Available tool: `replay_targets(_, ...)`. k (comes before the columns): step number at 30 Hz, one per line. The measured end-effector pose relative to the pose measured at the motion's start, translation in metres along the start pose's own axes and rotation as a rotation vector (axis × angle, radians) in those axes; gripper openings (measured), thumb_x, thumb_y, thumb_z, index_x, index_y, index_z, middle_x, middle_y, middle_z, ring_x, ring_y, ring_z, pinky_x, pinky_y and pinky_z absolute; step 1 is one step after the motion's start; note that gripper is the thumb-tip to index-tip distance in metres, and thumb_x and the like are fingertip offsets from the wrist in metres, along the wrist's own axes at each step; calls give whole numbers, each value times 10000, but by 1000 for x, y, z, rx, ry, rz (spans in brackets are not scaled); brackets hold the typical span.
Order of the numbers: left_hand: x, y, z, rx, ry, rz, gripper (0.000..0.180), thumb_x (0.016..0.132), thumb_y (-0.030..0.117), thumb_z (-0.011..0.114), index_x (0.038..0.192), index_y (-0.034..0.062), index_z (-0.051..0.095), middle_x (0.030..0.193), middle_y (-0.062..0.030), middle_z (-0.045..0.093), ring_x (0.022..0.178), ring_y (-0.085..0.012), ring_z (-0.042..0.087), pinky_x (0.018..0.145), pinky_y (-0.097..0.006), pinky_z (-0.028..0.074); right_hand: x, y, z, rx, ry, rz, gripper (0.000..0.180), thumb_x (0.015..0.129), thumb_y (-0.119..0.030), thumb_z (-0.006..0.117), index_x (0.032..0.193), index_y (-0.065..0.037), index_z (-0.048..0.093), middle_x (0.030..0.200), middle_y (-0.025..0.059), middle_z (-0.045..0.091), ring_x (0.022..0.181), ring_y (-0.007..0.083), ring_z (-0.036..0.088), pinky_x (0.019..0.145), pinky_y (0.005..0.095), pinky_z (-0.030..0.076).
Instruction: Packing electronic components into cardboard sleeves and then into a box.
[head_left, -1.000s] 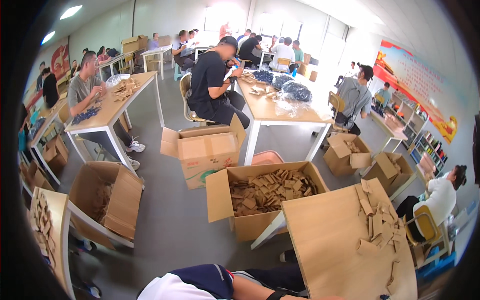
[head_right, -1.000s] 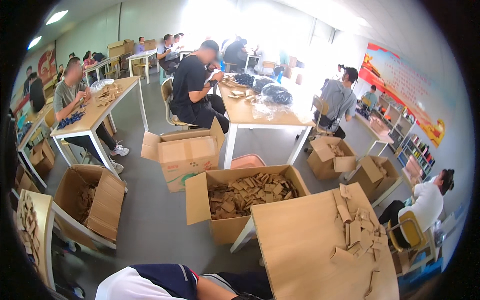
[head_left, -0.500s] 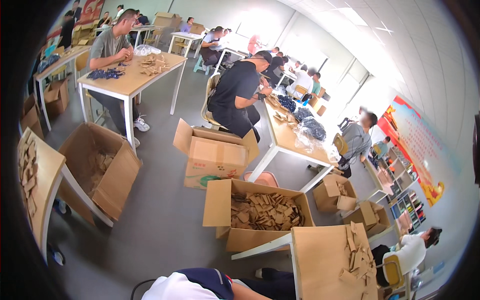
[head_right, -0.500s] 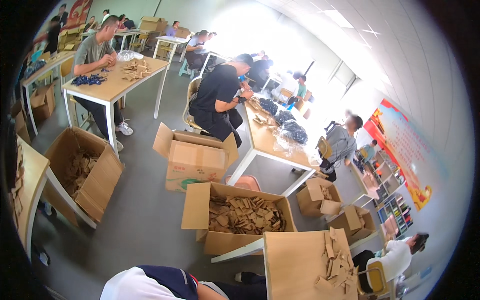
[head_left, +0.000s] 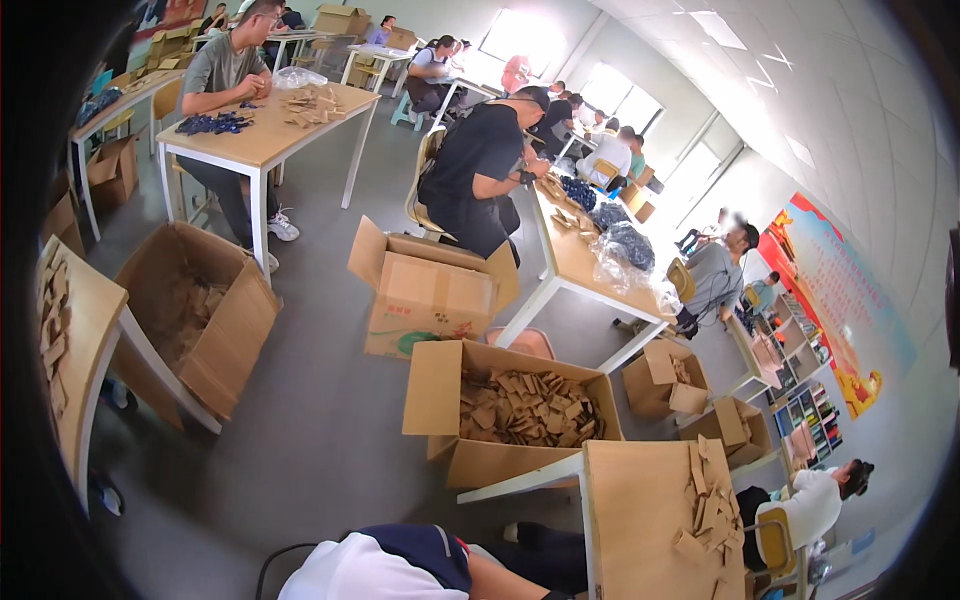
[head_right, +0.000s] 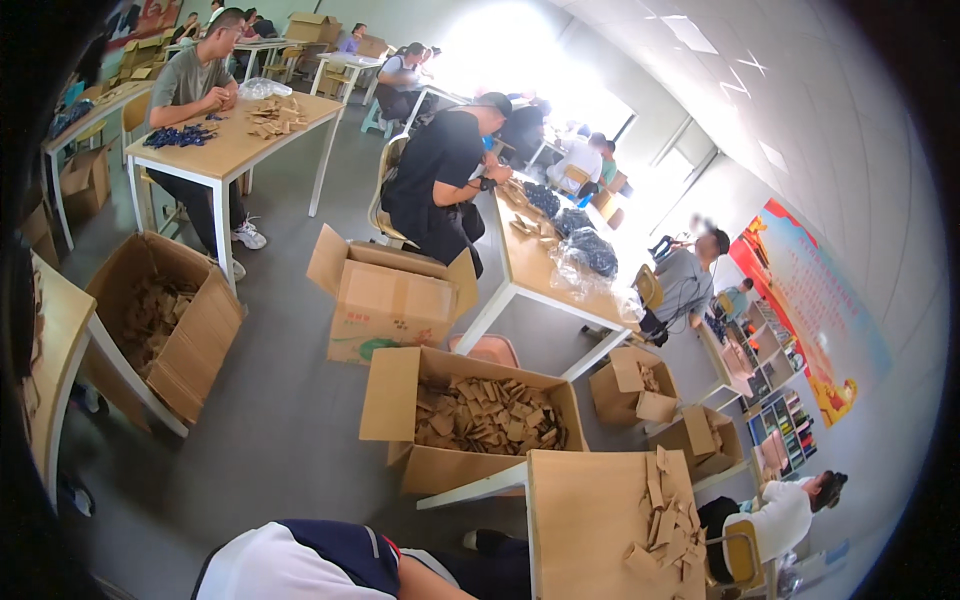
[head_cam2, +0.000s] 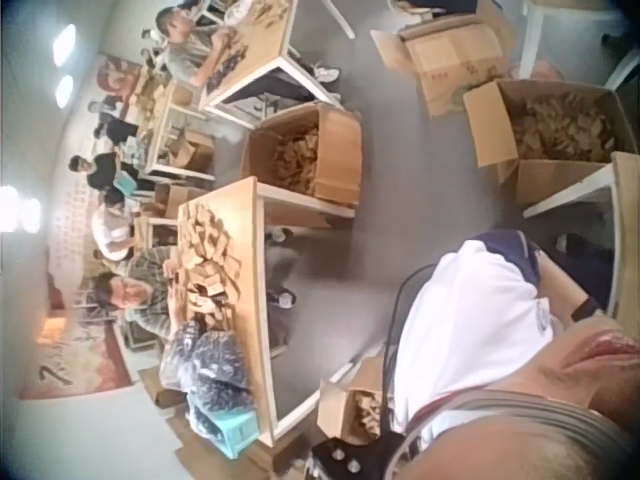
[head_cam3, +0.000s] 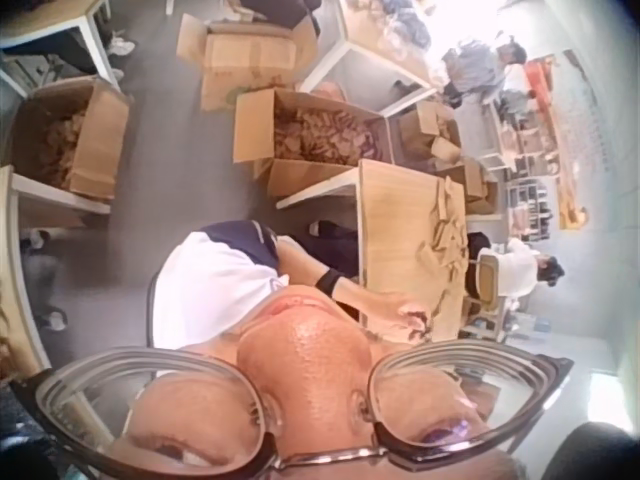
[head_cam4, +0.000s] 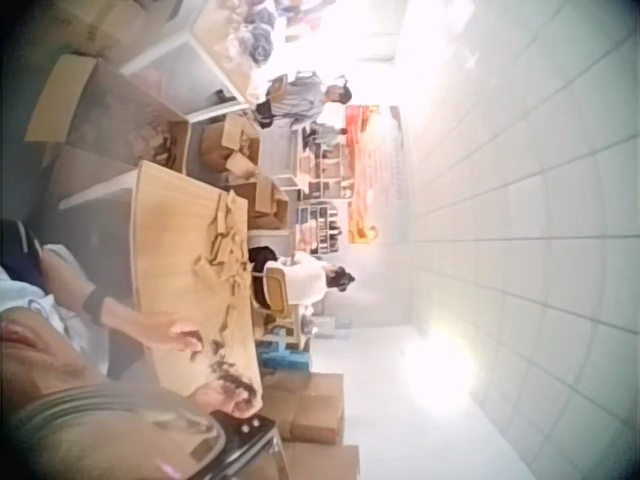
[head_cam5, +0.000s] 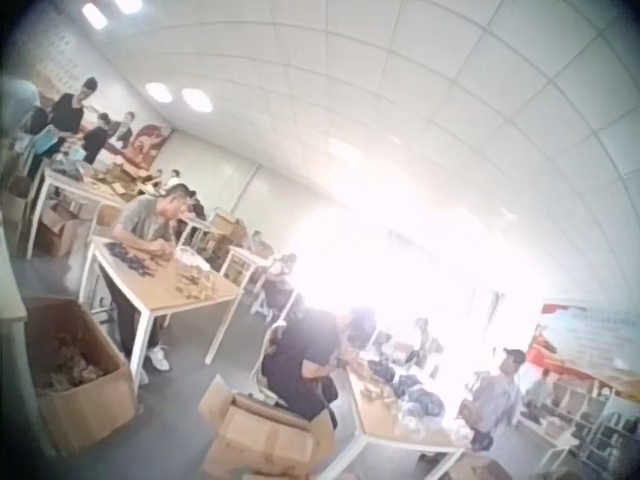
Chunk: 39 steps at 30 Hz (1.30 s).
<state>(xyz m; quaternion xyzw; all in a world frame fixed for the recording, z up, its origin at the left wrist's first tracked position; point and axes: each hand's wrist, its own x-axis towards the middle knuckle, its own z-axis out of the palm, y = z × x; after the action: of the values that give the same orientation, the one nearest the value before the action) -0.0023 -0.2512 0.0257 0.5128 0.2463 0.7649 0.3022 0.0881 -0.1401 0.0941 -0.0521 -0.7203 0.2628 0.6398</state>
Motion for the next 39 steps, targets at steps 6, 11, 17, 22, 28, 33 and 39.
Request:
replay_targets(6, 16, -29, -23, 66, -312, 2, 269, 996, 261, 503, 1090, 9, 515, 904, -77, 504, 844, -194, 531, 782, -317, 453, -17, 10, -63, -46, 74, -80, 377, 950, -313, 607, 1118, 13, 518, 841, 107, 543, 717, 178, 502, 627, 291, 438)
replay_targets(11, 59, -18, -89, 516, -301, -82, 255, 980, 210, 521, 1156, 26, 500, 1125, -131, 556, 1060, -263, 565, 910, -375, 449, -15, 10, -64, -128, 13, 2, 291, 959, -187, 592, 1098, 48, 492, 860, 248, 618, 672, 288, 630, 585, 404, 559)
replay_targets(17, 151, -98, -121, 1225, -432, -329, 381, 919, 232, 594, 1208, 18, 468, 1152, -157, 584, 1066, -323, 586, 889, -402, 477, -18, 54, -88, -160, -41, 89, 274, 964, -89, 562, 1187, 29, 454, 954, 309, 635, 758, 330, 677, 651, 435, 605)
replay_targets(22, 164, -185, -143, 1839, -567, -263, 338, 886, 182, 589, 1159, -8, 529, 1169, -187, 565, 1102, -344, 546, 897, -427, 471, -13, 73, -93, -181, -22, 168, 283, 966, -81, 552, 1197, 54, 460, 978, 311, 628, 805, 331, 681, 686, 437, 609)
replay_targets(28, 171, -129, -128, 1493, -471, -462, 298, 849, 20, 540, 1146, 7, 523, 1188, -183, 570, 1059, -303, 583, 811, -431, 504, 3, 84, -104, -397, -64, 46, 300, 951, -54, 563, 1166, 137, 478, 966, 328, 645, 767, 335, 696, 683, 363, 615)
replay_targets(33, 126, -111, -124, 926, -433, -307, 381, 898, 5, 505, 1274, 48, 460, 1169, -177, 585, 1138, -318, 562, 956, -365, 445, 18, 69, -102, -647, -142, -18, 317, 935, -29, 564, 1123, 219, 503, 917, 328, 656, 728, 319, 701, 594, 313, 612)
replay_targets(39, 93, -79, -121, 1264, -526, -607, 418, 879, -5, 538, 1289, 23, 464, 1329, -172, 511, 1253, -329, 478, 1024, -378, 398, 14, 53, -86, -711, 58, -168, 345, 945, -55, 553, 1133, 229, 495, 911, 333, 653, 719, 323, 700, 608, 316, 619)
